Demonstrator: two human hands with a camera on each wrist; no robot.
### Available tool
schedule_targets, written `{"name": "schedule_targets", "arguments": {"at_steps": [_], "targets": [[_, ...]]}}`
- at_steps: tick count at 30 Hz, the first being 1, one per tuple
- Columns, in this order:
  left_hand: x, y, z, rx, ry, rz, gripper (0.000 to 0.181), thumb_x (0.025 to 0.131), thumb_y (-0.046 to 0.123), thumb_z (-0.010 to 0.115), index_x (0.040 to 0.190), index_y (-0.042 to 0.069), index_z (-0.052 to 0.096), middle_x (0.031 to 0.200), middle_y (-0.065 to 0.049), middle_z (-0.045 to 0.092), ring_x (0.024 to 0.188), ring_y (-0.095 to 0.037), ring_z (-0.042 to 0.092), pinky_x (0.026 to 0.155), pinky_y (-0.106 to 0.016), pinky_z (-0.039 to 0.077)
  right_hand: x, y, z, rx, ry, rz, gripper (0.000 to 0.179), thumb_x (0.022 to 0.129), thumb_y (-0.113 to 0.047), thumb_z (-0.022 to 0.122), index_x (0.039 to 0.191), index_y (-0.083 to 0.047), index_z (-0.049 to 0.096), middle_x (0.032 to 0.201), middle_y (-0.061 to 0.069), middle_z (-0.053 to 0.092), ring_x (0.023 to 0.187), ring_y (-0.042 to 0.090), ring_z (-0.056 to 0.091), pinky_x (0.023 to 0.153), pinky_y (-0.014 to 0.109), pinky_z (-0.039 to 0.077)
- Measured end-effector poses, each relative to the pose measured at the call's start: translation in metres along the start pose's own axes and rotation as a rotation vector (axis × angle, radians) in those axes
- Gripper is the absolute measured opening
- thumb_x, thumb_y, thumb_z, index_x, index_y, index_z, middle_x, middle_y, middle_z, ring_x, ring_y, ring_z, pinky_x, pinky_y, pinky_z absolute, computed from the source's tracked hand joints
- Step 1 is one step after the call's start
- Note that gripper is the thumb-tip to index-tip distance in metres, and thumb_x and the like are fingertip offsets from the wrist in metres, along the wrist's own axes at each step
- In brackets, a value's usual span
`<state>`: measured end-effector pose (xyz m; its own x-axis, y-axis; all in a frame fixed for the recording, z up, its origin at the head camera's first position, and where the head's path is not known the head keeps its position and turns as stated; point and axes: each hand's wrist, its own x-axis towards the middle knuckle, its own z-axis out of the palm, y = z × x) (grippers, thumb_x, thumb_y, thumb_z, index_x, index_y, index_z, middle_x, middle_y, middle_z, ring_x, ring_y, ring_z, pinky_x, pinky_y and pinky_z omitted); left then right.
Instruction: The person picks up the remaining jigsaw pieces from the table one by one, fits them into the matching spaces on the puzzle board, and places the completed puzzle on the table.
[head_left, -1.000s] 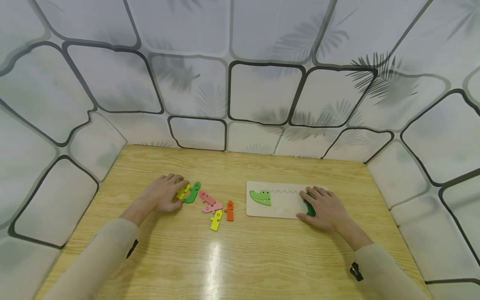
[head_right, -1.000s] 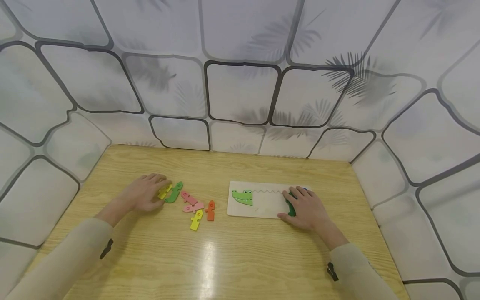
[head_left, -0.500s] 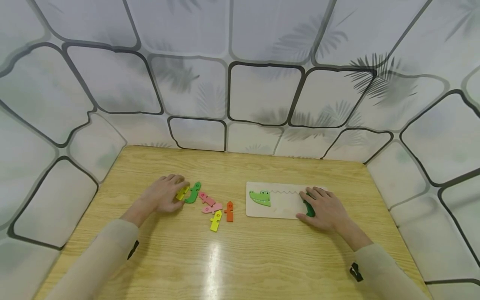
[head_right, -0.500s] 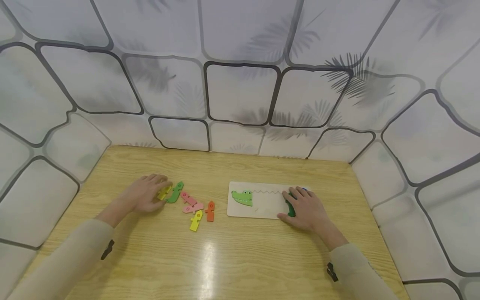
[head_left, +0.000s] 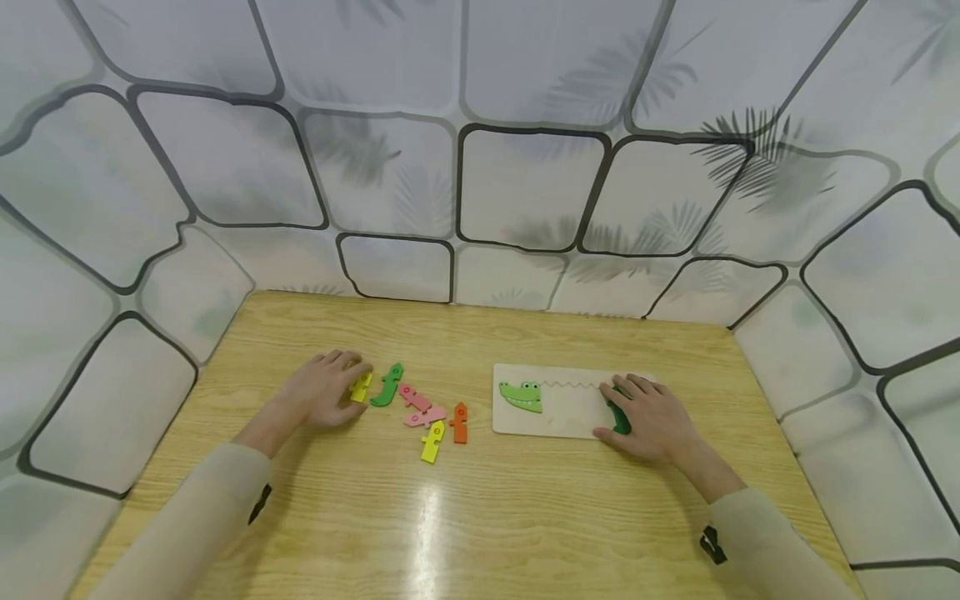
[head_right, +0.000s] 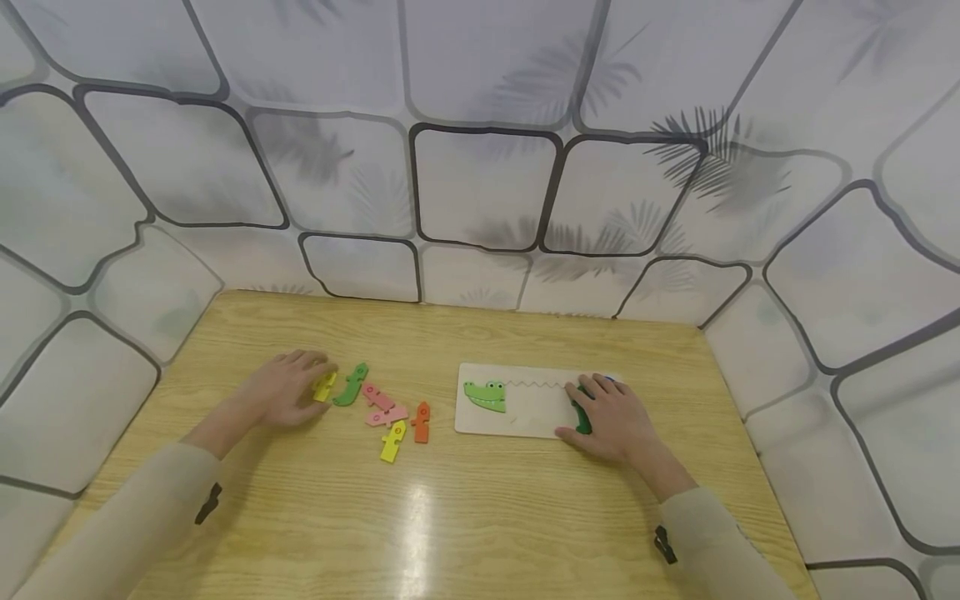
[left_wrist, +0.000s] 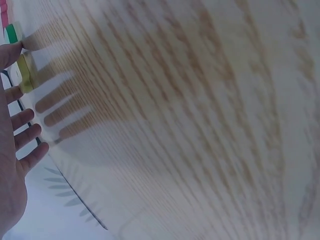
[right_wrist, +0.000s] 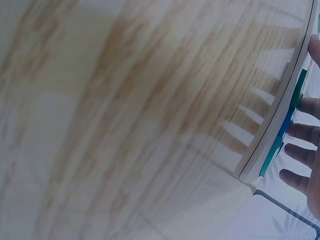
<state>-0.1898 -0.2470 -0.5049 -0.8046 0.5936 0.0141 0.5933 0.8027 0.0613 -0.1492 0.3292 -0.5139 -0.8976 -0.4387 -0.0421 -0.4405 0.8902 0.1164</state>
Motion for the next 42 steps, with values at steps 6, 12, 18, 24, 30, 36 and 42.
{"name": "schedule_targets", "arguments": {"at_steps": [6,12,18,24,30,36,42], "targets": [[-0.0021,-0.0007,-0.0009,0.000,0.008,-0.009,0.060,0.097,0.046,0.067,0.142,0.006,0.060,0.141,-0.021,0.060,0.127,-0.042,0.060,0.104,-0.062,0.053,0.0003,0.0008,0.0015,0.000,0.005,0.000,0.083,0.096,-0.074,0.056,0.155,-0.016,0.054,0.157,0.017,0.055,0.146,0.042,0.051,0.113,0.063,0.046],[-0.0037,-0.0003,-0.0018,-0.002,0.016,-0.013,0.059,0.097,0.046,0.067,0.140,0.006,0.062,0.141,-0.021,0.061,0.126,-0.042,0.061,0.103,-0.062,0.053,0.0002,0.0007,0.0014,0.000,0.004,-0.001,0.083,0.096,-0.074,0.055,0.156,-0.017,0.053,0.158,0.017,0.054,0.146,0.041,0.051,0.113,0.062,0.046],[-0.0035,0.0000,-0.0023,-0.010,0.016,-0.023,0.059,0.097,0.046,0.067,0.140,0.005,0.062,0.142,-0.021,0.060,0.129,-0.042,0.059,0.106,-0.061,0.052,0.0003,0.0006,0.0012,0.006,0.021,-0.002,0.082,0.095,-0.073,0.058,0.155,-0.017,0.054,0.157,0.016,0.055,0.145,0.041,0.051,0.112,0.062,0.047],[-0.0044,-0.0009,-0.0017,-0.015,0.037,-0.033,0.058,0.096,0.046,0.069,0.137,0.005,0.064,0.140,-0.019,0.062,0.126,-0.040,0.060,0.105,-0.059,0.053,0.0019,0.0001,-0.0011,-0.006,0.011,-0.002,0.083,0.095,-0.074,0.057,0.155,-0.016,0.054,0.157,0.017,0.055,0.145,0.041,0.051,0.112,0.063,0.046],[-0.0056,-0.0013,-0.0002,-0.032,0.038,-0.049,0.058,0.096,0.046,0.068,0.137,0.005,0.063,0.140,-0.019,0.061,0.126,-0.040,0.060,0.104,-0.060,0.053,0.0017,-0.0004,-0.0032,-0.003,0.008,0.000,0.082,0.096,-0.073,0.057,0.155,-0.016,0.054,0.157,0.017,0.055,0.145,0.042,0.051,0.112,0.063,0.046],[-0.0065,-0.0002,0.0021,-0.045,0.050,-0.070,0.060,0.095,0.046,0.070,0.136,0.004,0.064,0.140,-0.019,0.062,0.127,-0.040,0.060,0.105,-0.060,0.053,0.0010,0.0005,-0.0013,-0.006,0.015,-0.001,0.082,0.096,-0.073,0.057,0.155,-0.016,0.054,0.157,0.017,0.055,0.144,0.042,0.052,0.112,0.063,0.047],[-0.0073,0.0022,0.0040,-0.057,0.056,-0.079,0.061,0.094,0.047,0.071,0.136,0.003,0.063,0.140,-0.019,0.062,0.126,-0.038,0.061,0.105,-0.058,0.054,-0.0001,0.0008,0.0000,-0.007,0.011,-0.003,0.083,0.096,-0.074,0.056,0.155,-0.016,0.054,0.157,0.017,0.055,0.144,0.041,0.052,0.112,0.062,0.047]]}}
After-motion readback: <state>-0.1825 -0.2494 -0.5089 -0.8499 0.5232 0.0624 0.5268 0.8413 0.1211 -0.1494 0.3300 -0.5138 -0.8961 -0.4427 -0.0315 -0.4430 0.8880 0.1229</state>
